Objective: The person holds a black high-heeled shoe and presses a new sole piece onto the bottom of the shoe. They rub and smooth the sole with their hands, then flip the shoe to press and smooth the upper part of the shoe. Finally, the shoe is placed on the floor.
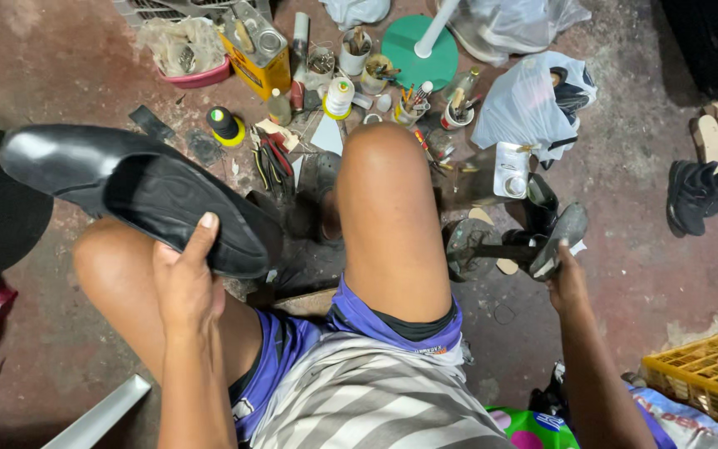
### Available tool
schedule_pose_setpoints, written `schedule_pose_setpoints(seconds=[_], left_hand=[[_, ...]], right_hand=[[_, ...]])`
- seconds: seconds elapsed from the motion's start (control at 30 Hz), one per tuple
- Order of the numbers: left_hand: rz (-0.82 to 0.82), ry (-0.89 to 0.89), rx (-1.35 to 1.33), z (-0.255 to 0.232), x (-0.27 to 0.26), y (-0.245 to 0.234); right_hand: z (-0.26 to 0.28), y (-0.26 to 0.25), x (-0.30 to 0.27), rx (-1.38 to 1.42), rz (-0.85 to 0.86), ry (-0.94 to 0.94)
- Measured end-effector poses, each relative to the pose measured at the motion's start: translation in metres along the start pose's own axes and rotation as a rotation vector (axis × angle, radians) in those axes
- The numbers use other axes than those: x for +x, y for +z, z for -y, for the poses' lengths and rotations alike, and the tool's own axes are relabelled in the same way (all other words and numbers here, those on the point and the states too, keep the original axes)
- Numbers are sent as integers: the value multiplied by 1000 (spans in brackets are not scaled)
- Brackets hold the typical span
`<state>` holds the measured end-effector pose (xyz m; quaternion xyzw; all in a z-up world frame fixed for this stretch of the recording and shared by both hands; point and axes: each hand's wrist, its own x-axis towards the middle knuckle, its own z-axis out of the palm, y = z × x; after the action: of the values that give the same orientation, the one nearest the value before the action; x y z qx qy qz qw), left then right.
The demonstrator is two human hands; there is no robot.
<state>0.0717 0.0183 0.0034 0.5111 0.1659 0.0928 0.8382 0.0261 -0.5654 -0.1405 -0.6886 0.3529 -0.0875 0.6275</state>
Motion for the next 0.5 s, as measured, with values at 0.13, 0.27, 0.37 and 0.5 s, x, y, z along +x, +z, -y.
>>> schedule_pose_setpoints(seconds=[0.13,0.27,0.37,0.5], left_hand=[[40,72,247,2,6,12],[52,27,209,14,16,15],[46,36,270,19,19,15],[38,0,324,18,23,18]], right_hand=[[-3,2,-4,194,157,-58],[-8,7,-4,290,171,-68],[-18,7,-11,278,142,-112],[-32,7,-33,279,18,-61]])
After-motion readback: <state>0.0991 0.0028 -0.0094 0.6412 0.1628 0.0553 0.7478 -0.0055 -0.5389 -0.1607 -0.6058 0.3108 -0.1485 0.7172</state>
